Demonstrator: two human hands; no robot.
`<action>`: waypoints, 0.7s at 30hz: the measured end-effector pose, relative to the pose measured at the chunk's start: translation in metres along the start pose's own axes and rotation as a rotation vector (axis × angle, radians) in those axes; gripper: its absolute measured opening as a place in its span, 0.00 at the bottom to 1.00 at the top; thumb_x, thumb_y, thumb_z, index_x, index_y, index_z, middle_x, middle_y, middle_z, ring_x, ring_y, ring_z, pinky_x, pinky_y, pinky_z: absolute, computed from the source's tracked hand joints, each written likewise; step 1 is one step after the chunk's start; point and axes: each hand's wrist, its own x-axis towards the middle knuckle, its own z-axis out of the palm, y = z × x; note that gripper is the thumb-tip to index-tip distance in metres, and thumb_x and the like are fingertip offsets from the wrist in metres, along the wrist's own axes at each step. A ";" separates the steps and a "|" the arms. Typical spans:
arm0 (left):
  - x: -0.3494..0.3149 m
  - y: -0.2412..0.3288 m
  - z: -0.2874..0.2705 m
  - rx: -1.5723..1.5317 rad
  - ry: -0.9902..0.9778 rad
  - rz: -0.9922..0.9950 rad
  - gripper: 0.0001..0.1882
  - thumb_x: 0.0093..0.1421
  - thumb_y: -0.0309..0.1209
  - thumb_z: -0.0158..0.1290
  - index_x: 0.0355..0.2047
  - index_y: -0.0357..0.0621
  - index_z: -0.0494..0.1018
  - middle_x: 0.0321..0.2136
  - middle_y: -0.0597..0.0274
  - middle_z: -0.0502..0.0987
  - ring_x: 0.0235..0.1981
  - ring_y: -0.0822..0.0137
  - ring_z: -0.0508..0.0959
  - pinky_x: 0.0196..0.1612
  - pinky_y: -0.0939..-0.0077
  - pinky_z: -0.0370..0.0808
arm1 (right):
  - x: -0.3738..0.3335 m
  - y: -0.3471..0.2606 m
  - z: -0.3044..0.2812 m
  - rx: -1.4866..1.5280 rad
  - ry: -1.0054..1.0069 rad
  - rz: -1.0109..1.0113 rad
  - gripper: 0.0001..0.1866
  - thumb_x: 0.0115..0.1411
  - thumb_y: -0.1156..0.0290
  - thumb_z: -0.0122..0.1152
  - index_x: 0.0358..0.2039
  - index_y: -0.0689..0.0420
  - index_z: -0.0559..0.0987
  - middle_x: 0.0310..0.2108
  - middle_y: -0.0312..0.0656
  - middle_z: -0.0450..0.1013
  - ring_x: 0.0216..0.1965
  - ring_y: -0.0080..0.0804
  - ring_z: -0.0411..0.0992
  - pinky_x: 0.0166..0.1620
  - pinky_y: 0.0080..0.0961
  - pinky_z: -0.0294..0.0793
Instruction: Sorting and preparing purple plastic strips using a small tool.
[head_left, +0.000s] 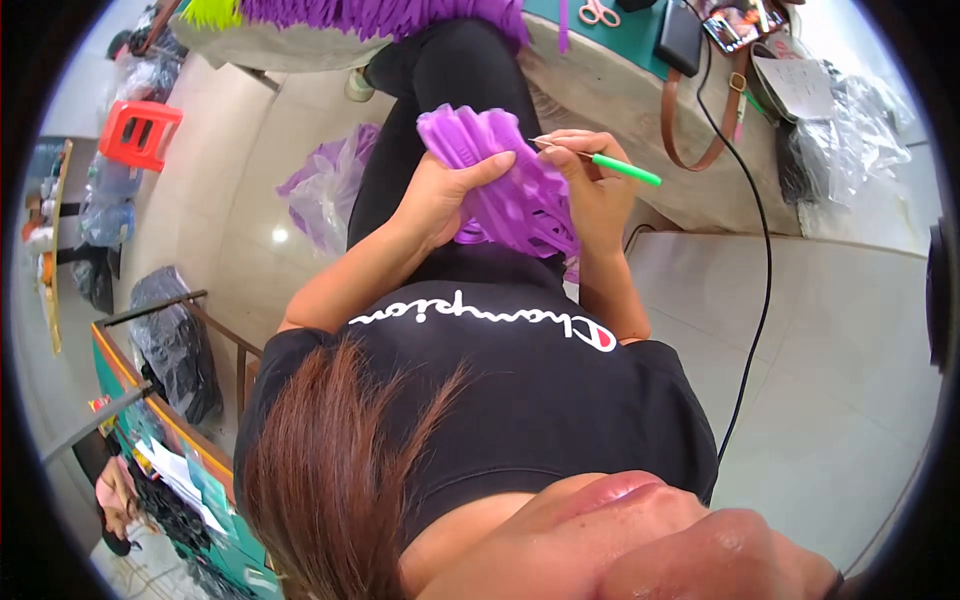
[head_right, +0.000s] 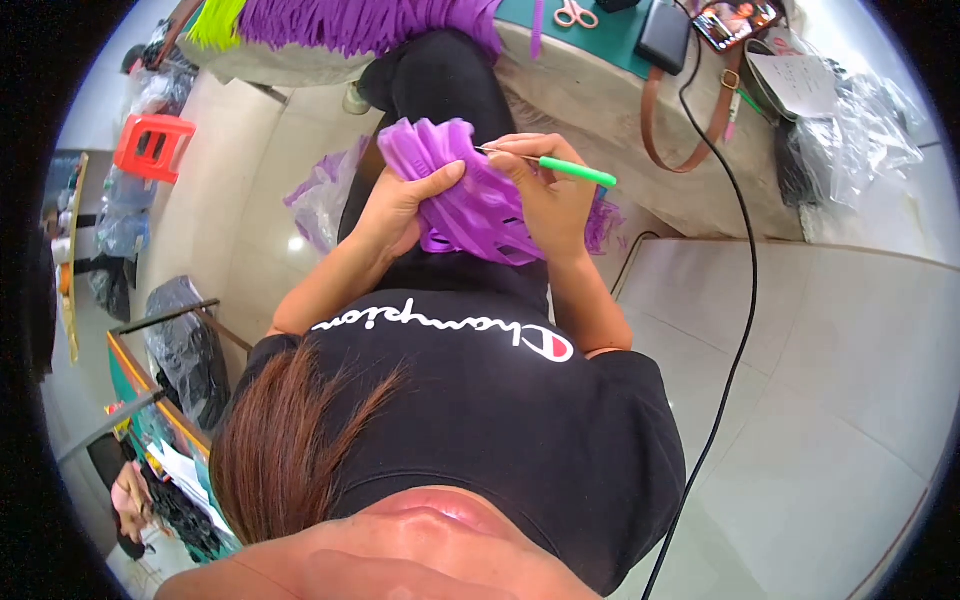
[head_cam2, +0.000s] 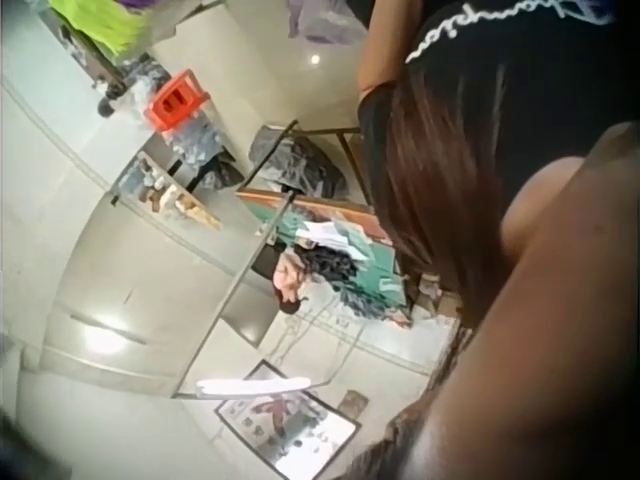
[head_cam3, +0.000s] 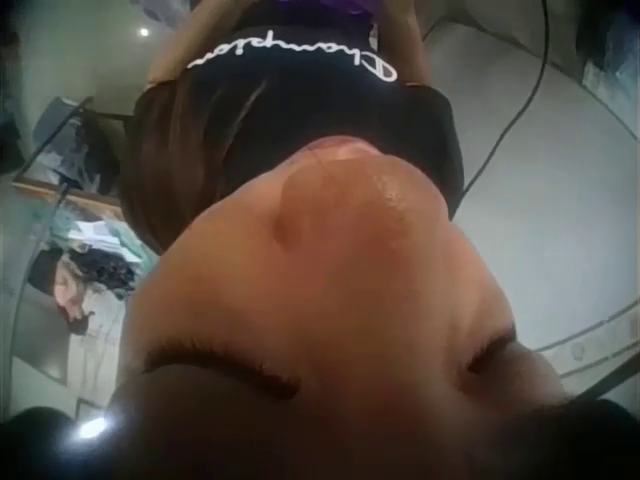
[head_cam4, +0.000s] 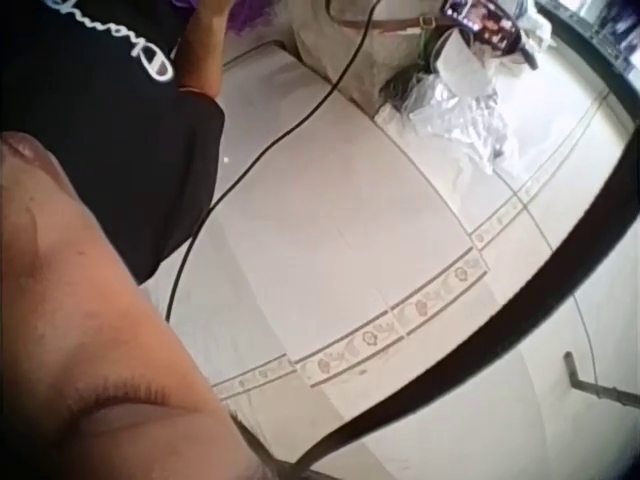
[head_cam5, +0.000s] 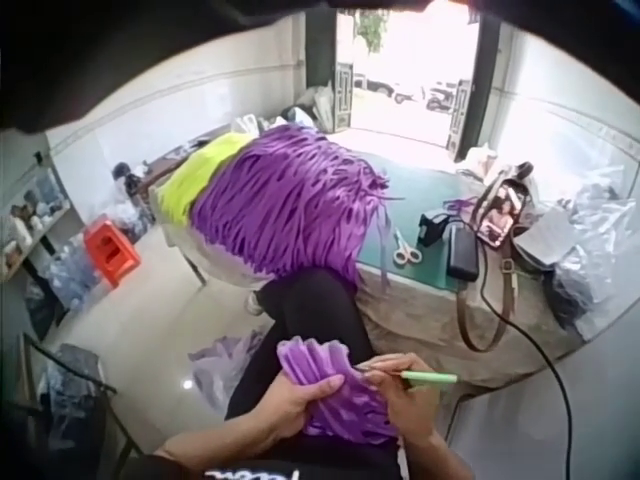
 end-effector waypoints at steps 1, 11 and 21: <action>-0.001 0.000 0.000 0.008 -0.014 -0.010 0.18 0.53 0.23 0.60 0.44 0.39 0.70 0.38 0.61 0.76 0.40 0.67 0.77 0.46 0.71 0.73 | -0.001 0.003 -0.001 -0.010 0.000 0.005 0.06 0.55 0.80 0.62 0.31 0.65 0.74 0.34 0.48 0.75 0.35 0.29 0.74 0.41 0.20 0.73; -0.001 -0.001 -0.001 -0.017 -0.022 0.068 0.13 0.53 0.24 0.60 0.39 0.37 0.73 0.35 0.60 0.77 0.37 0.68 0.77 0.42 0.72 0.74 | -0.007 0.004 0.011 0.031 0.016 0.056 0.07 0.61 0.73 0.56 0.32 0.63 0.70 0.34 0.49 0.76 0.35 0.26 0.74 0.42 0.20 0.72; 0.000 -0.004 0.000 0.092 0.058 0.203 0.10 0.54 0.24 0.60 0.36 0.35 0.74 0.31 0.61 0.78 0.33 0.70 0.78 0.40 0.76 0.74 | -0.011 0.008 0.014 -0.052 0.023 0.038 0.06 0.60 0.74 0.57 0.31 0.62 0.71 0.34 0.47 0.77 0.34 0.25 0.74 0.40 0.18 0.71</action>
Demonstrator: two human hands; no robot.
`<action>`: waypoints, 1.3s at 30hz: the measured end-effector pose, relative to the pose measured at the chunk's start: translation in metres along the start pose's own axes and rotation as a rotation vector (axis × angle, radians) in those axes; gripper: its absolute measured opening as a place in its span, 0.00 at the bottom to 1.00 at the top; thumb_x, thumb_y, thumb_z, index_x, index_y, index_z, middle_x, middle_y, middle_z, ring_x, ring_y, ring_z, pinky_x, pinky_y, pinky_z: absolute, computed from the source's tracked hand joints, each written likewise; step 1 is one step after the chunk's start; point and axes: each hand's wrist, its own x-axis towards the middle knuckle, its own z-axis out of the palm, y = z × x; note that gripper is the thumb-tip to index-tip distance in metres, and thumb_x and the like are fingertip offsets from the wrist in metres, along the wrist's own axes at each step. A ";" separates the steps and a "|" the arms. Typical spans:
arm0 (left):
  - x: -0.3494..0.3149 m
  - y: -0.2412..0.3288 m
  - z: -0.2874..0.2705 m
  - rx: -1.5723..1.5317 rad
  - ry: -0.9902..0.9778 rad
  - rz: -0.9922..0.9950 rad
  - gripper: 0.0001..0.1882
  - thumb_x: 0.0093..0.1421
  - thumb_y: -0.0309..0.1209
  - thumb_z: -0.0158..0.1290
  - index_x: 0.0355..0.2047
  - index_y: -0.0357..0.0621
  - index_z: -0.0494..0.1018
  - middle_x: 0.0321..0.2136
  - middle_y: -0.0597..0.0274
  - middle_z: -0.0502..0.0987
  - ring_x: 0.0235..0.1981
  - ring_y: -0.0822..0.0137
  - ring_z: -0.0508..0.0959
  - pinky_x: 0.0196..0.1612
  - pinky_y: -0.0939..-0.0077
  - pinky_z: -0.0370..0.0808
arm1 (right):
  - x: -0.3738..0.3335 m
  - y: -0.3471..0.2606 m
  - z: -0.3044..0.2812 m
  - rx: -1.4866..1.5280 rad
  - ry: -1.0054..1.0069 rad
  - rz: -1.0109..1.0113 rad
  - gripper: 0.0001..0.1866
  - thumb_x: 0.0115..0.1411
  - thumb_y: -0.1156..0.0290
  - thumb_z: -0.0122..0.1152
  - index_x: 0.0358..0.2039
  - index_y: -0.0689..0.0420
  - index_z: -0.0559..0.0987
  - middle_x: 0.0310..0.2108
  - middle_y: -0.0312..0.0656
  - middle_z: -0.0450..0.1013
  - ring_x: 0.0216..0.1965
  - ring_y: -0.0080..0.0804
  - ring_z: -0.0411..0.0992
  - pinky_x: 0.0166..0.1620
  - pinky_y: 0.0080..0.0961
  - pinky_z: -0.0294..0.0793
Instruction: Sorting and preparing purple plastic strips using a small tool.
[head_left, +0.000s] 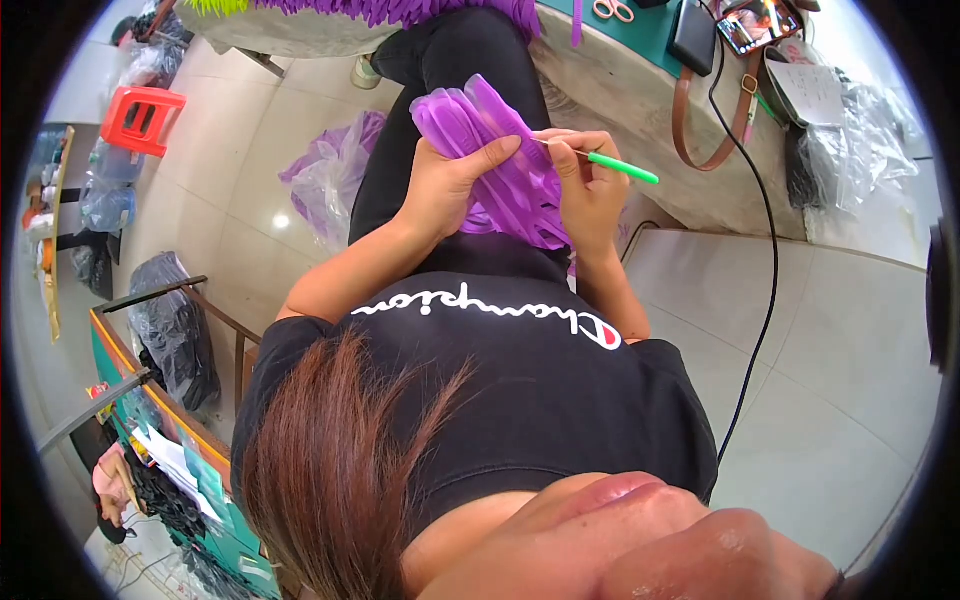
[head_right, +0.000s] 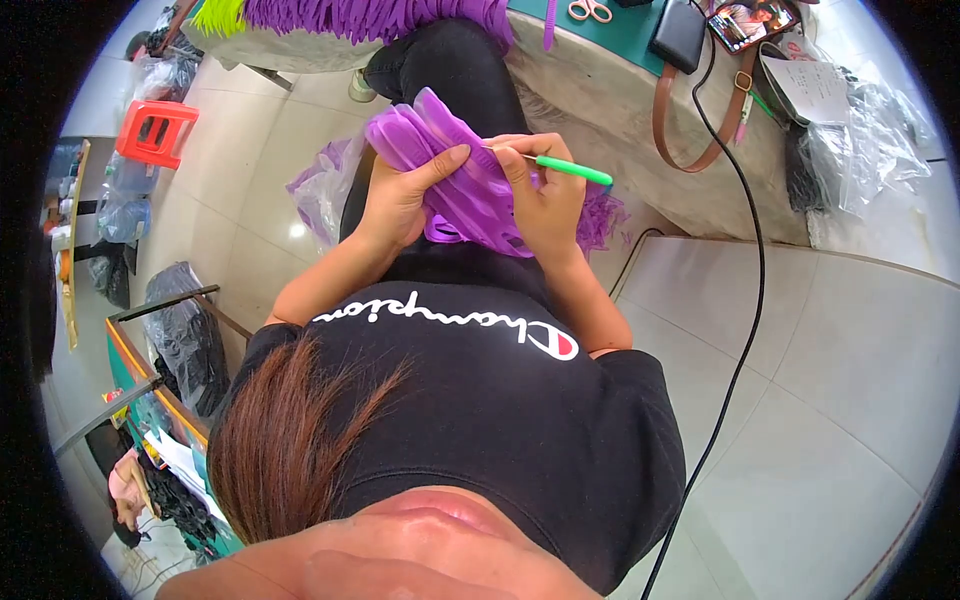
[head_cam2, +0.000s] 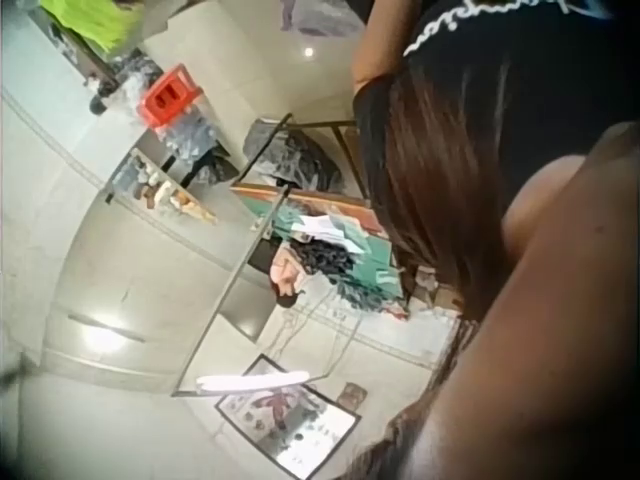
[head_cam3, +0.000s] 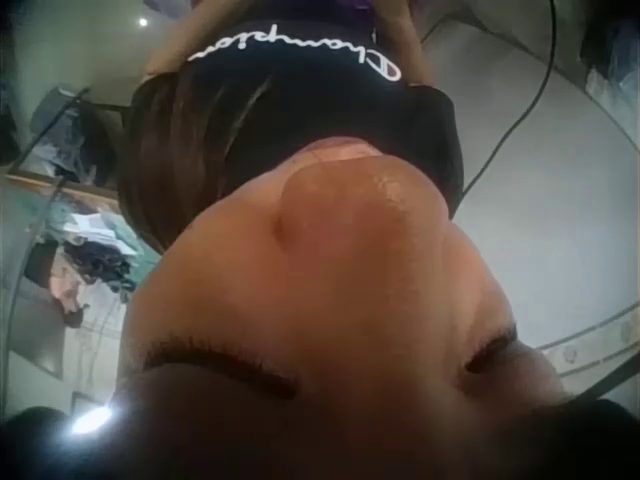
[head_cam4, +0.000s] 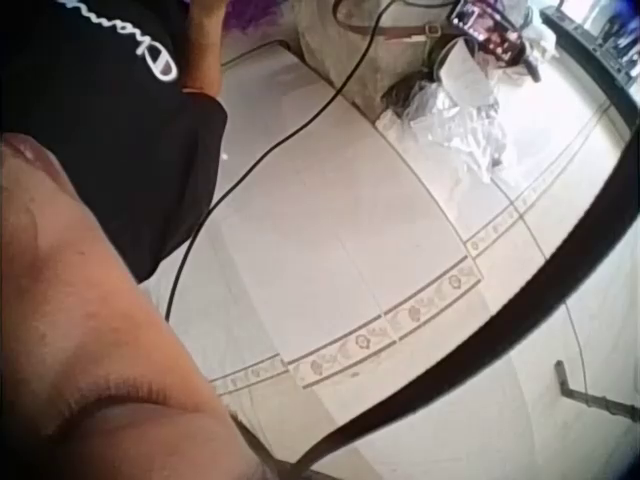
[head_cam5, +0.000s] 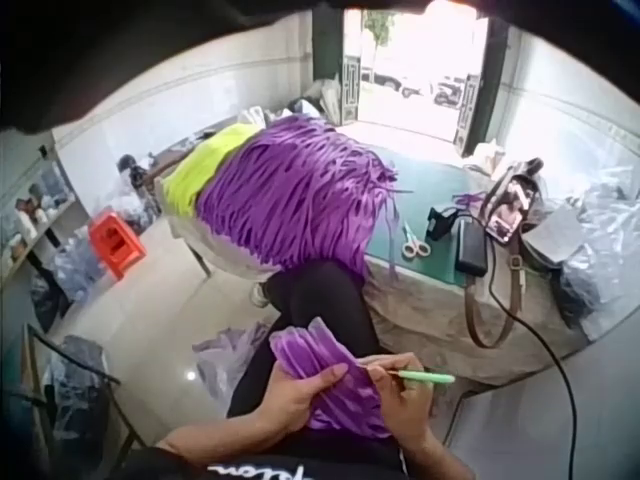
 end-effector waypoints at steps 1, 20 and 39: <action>0.000 -0.002 -0.002 0.000 0.000 0.001 0.10 0.54 0.24 0.60 0.36 0.35 0.74 0.31 0.61 0.78 0.33 0.70 0.78 0.40 0.76 0.74 | 0.000 0.001 0.000 0.001 -0.001 -0.001 0.06 0.60 0.74 0.57 0.31 0.62 0.71 0.34 0.47 0.77 0.34 0.25 0.74 0.40 0.18 0.71; 0.002 -0.003 -0.022 0.690 -0.481 -0.224 0.10 0.51 0.26 0.61 0.33 0.36 0.75 0.26 0.66 0.77 0.28 0.77 0.74 0.37 0.78 0.72 | 0.124 -0.002 -0.085 -0.543 0.434 -0.577 0.06 0.60 0.74 0.57 0.30 0.65 0.76 0.29 0.45 0.77 0.25 0.26 0.74 0.29 0.15 0.74; 0.003 -0.003 0.003 0.013 0.018 0.059 0.05 0.58 0.25 0.56 0.35 0.40 0.72 0.30 0.63 0.77 0.32 0.72 0.77 0.37 0.78 0.74 | 0.020 -0.005 -0.010 -0.573 -0.169 -0.781 0.11 0.42 0.80 0.69 0.29 0.60 0.80 0.28 0.41 0.73 0.26 0.31 0.71 0.28 0.22 0.70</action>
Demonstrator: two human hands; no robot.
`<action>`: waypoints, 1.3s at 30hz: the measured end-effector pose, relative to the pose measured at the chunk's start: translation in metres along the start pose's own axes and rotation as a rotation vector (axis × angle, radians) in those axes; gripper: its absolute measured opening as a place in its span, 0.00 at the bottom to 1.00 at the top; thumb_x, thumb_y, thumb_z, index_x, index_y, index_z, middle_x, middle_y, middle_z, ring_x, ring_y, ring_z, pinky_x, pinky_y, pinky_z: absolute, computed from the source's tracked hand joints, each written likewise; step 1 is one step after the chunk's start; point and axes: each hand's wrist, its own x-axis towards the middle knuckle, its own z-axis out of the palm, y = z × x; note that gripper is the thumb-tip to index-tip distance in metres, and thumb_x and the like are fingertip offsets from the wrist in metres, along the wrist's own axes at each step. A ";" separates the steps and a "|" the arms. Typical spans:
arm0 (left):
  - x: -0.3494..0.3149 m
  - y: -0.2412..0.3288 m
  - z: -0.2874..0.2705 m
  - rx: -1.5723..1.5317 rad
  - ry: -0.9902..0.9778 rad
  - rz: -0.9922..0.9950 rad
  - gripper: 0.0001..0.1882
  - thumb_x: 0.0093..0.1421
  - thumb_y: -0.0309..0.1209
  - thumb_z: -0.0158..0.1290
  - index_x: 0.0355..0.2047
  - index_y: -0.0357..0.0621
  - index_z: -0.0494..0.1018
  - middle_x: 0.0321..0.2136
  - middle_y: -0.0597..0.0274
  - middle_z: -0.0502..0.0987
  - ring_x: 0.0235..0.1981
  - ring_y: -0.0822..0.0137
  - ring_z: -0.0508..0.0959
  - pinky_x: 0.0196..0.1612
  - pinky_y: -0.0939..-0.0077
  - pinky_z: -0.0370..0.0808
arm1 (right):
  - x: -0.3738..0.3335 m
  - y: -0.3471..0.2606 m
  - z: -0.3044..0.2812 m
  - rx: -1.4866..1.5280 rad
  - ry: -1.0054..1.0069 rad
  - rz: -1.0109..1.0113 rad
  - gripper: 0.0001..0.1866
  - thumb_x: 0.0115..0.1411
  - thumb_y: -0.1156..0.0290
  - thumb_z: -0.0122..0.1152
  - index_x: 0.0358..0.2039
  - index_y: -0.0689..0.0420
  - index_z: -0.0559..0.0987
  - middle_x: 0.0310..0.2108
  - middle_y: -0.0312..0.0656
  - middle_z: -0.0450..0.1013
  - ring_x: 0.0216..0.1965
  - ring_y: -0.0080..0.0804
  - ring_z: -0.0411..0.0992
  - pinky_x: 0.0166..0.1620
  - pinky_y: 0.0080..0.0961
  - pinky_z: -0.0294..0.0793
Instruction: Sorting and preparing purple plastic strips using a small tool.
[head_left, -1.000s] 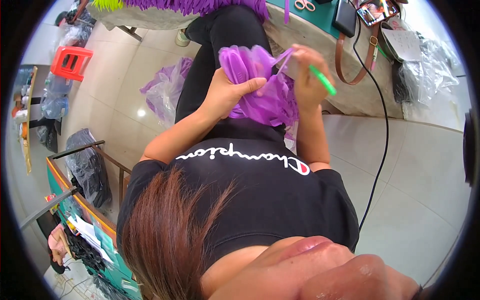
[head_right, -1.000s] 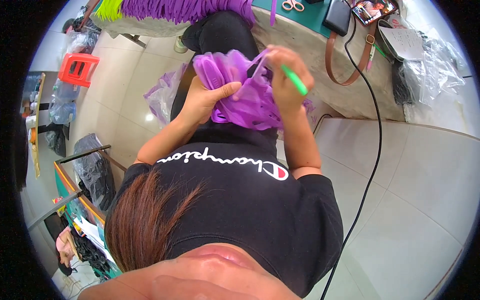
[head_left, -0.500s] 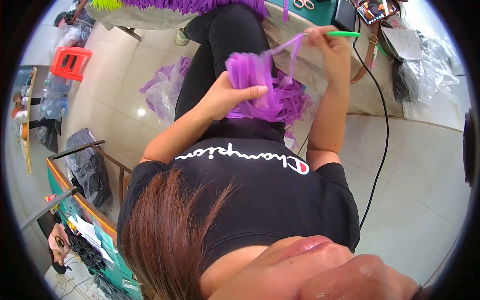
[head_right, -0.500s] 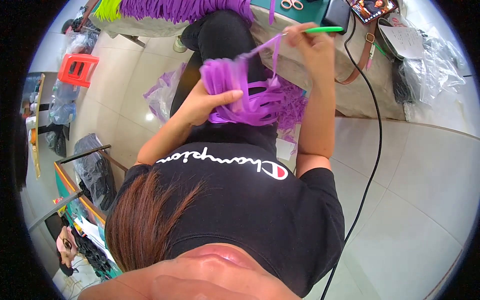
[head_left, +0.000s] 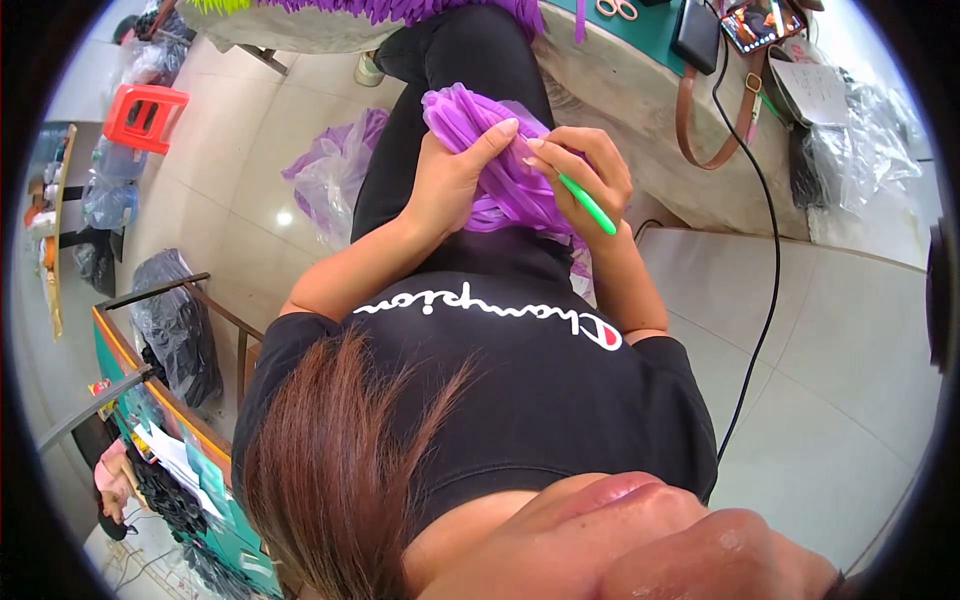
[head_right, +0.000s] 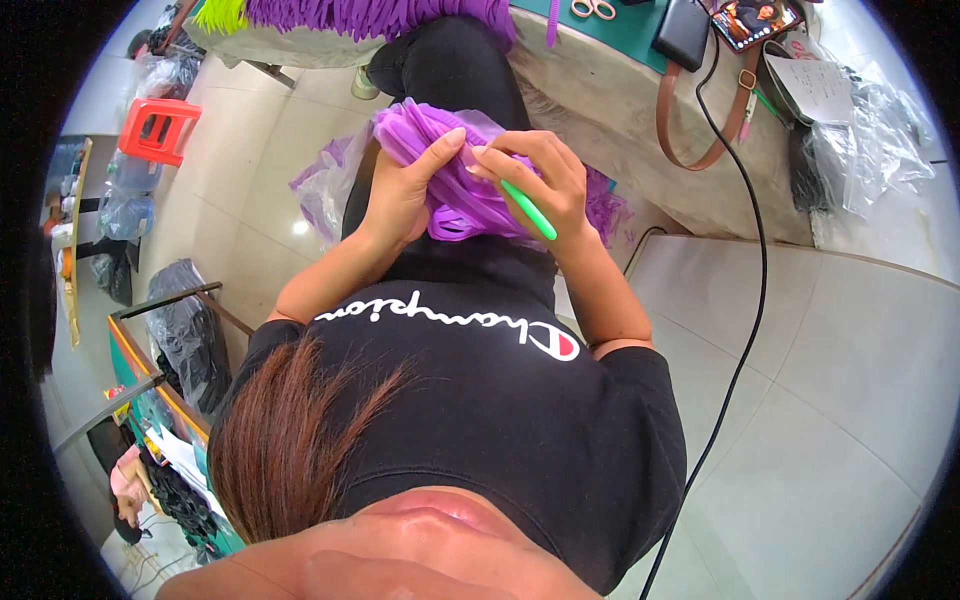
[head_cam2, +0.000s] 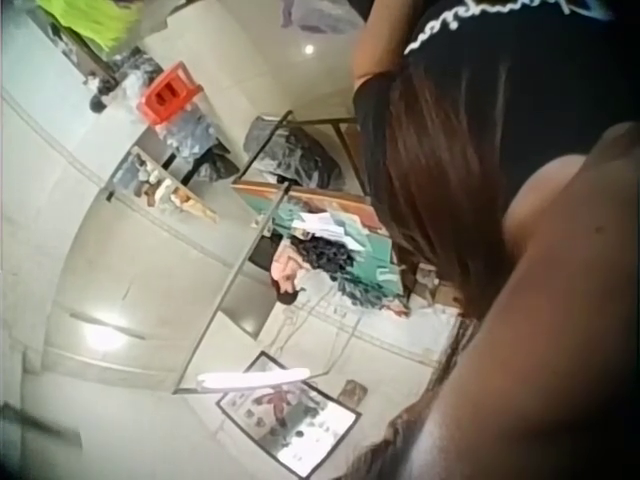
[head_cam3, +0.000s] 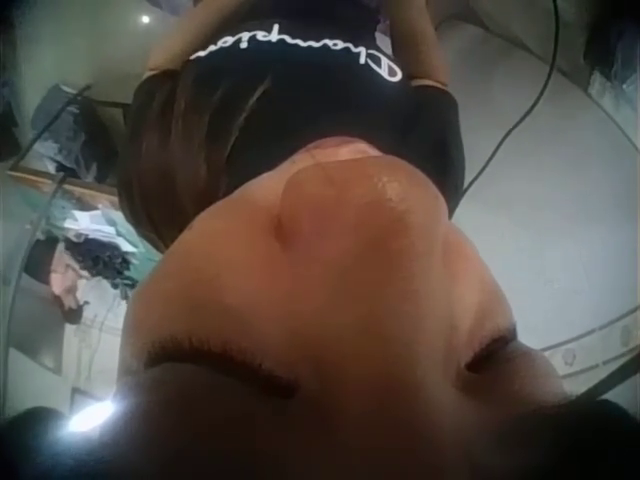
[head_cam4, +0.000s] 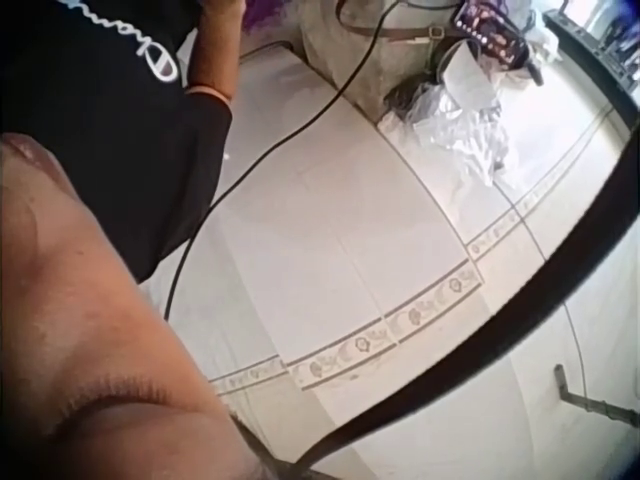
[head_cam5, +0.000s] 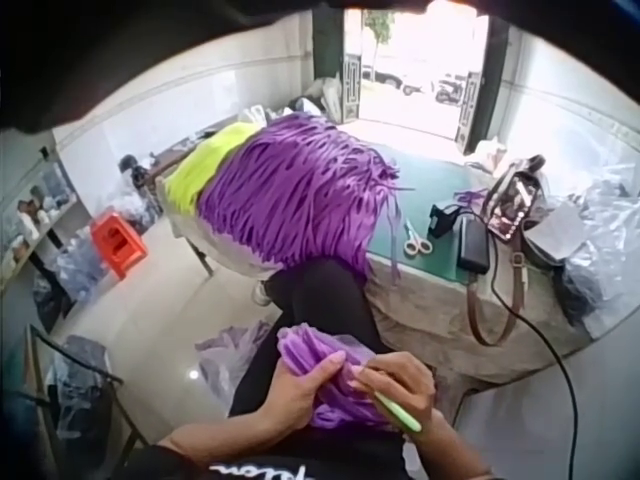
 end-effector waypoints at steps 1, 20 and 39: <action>0.000 0.000 -0.001 -0.001 0.003 0.001 0.05 0.58 0.25 0.56 0.35 0.40 0.72 0.30 0.63 0.77 0.32 0.72 0.77 0.37 0.78 0.74 | 0.000 0.000 0.000 0.002 -0.001 0.000 0.11 0.42 0.80 0.69 0.29 0.60 0.80 0.28 0.41 0.73 0.26 0.31 0.71 0.28 0.22 0.70; 0.003 -0.002 -0.004 0.291 -0.077 0.140 0.07 0.57 0.28 0.57 0.33 0.36 0.74 0.26 0.64 0.78 0.29 0.77 0.76 0.35 0.81 0.72 | 0.008 0.000 -0.004 0.395 0.019 0.748 0.07 0.59 0.76 0.57 0.26 0.62 0.72 0.27 0.39 0.73 0.31 0.20 0.70 0.35 0.15 0.69; 0.043 -0.023 -0.058 0.001 0.048 -0.106 0.41 0.53 0.21 0.59 0.64 0.45 0.50 0.38 0.62 0.74 0.38 0.69 0.76 0.46 0.72 0.73 | 0.020 -0.009 -0.110 1.386 0.222 0.348 0.17 0.57 0.70 0.57 0.18 0.48 0.59 0.21 0.33 0.62 0.24 0.26 0.62 0.25 0.23 0.61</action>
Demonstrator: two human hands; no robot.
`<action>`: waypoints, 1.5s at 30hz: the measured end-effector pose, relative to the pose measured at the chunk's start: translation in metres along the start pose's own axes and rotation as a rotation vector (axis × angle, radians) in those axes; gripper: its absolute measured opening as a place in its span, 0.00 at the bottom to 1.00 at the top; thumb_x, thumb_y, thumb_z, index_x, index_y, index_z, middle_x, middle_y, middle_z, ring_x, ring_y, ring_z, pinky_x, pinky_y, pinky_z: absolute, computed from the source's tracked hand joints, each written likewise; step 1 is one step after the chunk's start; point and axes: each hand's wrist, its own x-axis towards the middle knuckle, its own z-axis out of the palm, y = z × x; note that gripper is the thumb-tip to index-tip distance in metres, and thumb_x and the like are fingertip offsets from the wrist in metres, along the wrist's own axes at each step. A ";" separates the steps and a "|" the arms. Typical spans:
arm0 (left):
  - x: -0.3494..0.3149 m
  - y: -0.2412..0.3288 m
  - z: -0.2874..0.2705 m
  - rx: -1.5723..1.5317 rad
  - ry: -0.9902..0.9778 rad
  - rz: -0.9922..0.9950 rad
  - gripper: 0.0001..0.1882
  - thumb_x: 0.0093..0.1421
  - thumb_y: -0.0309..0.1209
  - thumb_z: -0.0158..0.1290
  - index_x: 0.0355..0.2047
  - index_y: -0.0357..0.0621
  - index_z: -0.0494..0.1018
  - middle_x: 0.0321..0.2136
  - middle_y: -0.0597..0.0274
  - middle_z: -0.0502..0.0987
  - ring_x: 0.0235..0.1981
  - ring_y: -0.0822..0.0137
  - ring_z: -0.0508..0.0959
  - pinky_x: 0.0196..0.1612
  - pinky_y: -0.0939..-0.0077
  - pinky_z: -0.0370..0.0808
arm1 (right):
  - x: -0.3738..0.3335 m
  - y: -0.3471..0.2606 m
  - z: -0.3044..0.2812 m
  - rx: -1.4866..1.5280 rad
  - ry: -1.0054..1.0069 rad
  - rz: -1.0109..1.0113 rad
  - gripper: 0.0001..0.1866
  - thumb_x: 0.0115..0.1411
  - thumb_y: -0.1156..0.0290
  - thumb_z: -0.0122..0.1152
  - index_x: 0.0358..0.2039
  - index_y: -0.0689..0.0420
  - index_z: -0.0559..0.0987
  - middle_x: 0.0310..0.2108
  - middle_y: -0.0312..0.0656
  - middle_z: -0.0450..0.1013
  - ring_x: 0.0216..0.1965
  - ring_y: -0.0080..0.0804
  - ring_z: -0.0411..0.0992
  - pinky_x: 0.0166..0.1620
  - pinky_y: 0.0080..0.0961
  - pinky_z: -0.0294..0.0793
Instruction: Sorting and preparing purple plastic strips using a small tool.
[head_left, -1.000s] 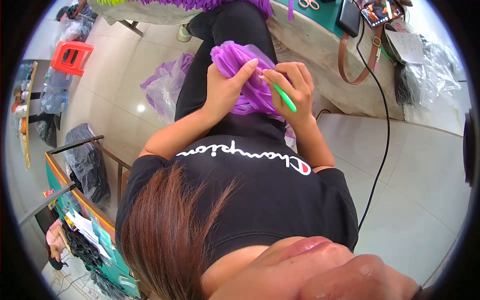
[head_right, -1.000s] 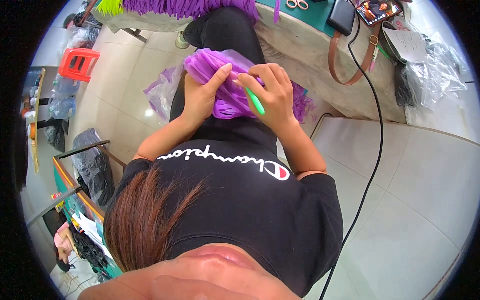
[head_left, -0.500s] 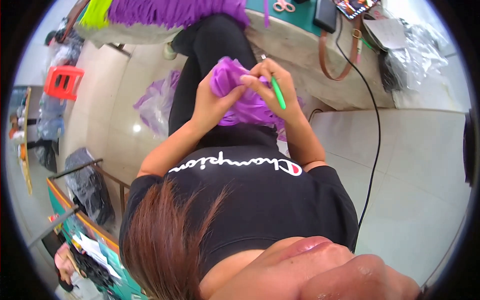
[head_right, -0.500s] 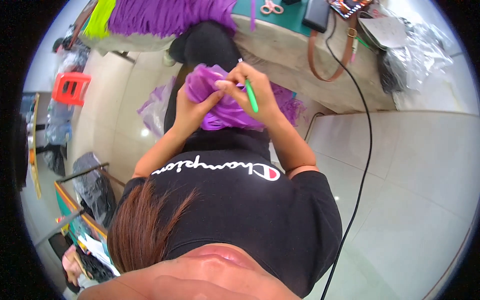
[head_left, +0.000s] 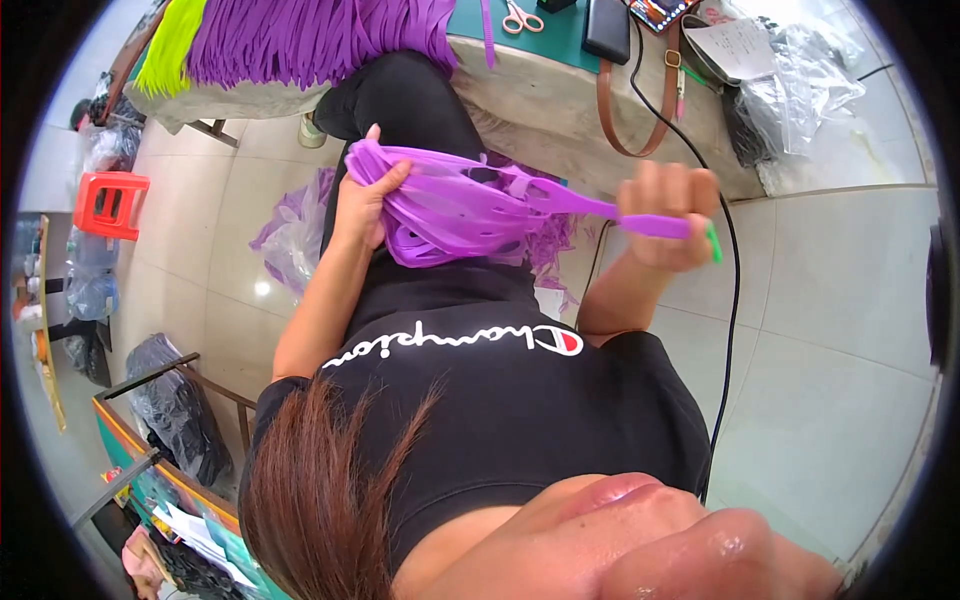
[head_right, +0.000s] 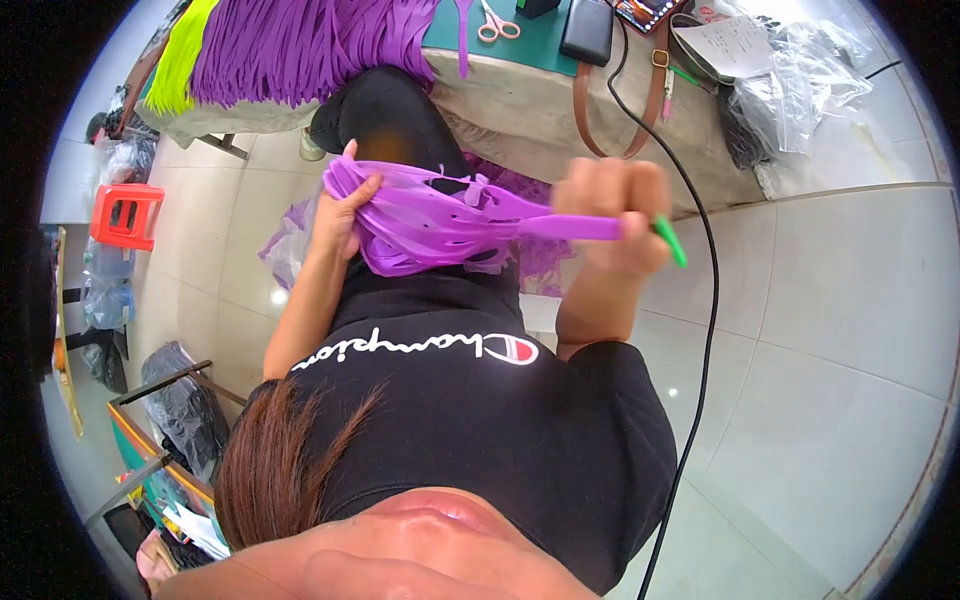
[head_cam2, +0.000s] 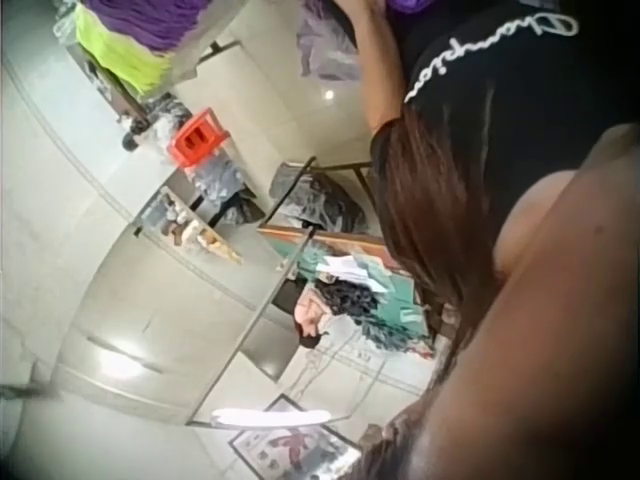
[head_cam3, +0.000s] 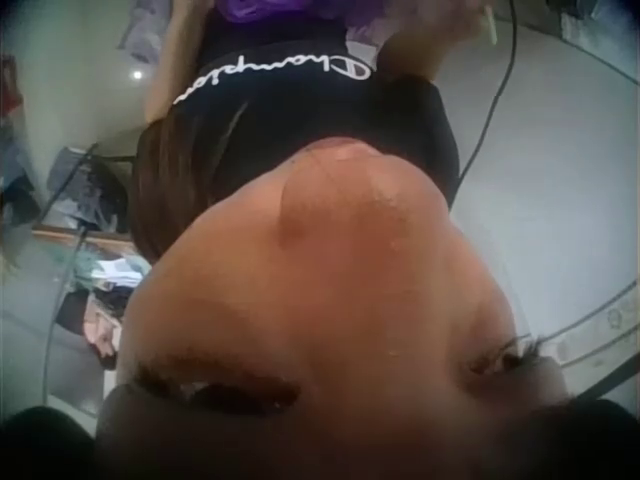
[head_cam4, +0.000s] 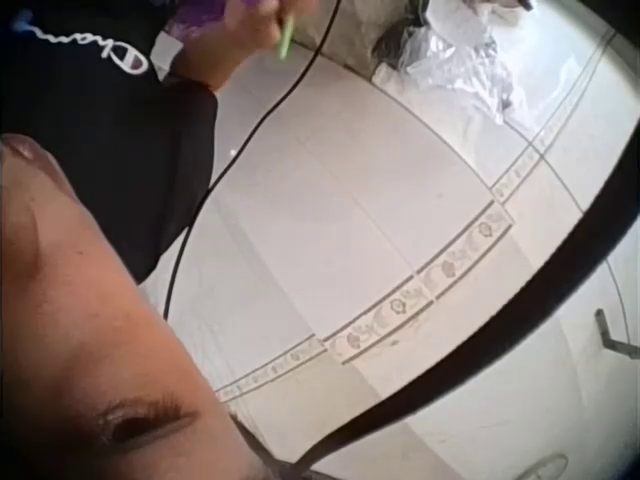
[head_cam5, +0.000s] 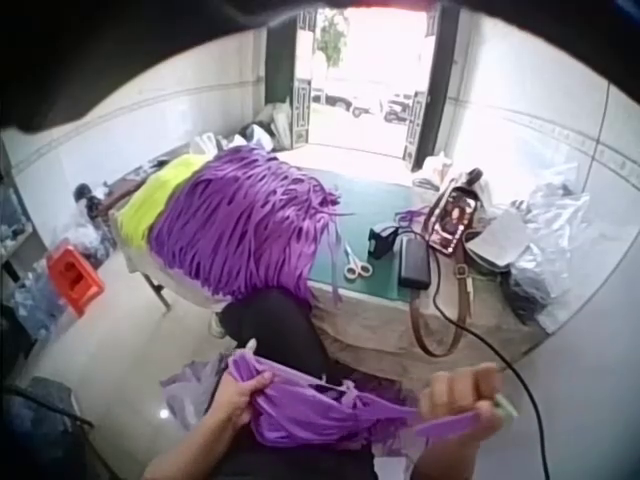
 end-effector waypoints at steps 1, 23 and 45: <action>0.005 -0.002 -0.007 -0.003 -0.005 -0.005 0.41 0.53 0.21 0.59 0.64 0.45 0.50 0.38 0.62 0.74 0.38 0.69 0.76 0.46 0.72 0.73 | 0.001 -0.012 -0.002 0.086 -0.006 -0.070 0.15 0.57 0.69 0.58 0.20 0.49 0.60 0.22 0.32 0.62 0.24 0.24 0.61 0.25 0.22 0.60; -0.048 0.042 0.043 0.121 -0.272 0.185 0.55 0.50 0.18 0.61 0.66 0.40 0.31 0.38 0.66 0.74 0.41 0.74 0.75 0.50 0.78 0.69 | -0.010 0.105 0.012 -0.543 -0.062 0.516 0.43 0.61 0.33 0.16 0.14 0.59 0.64 0.16 0.37 0.59 0.20 0.24 0.54 0.25 0.21 0.50; -0.049 0.044 0.046 0.195 -0.243 0.243 0.50 0.50 0.17 0.59 0.65 0.35 0.37 0.35 0.65 0.77 0.38 0.76 0.76 0.49 0.80 0.70 | -0.011 0.102 0.010 -0.340 0.094 0.686 0.41 0.61 0.34 0.20 0.15 0.59 0.64 0.17 0.36 0.57 0.16 0.18 0.48 0.19 0.17 0.44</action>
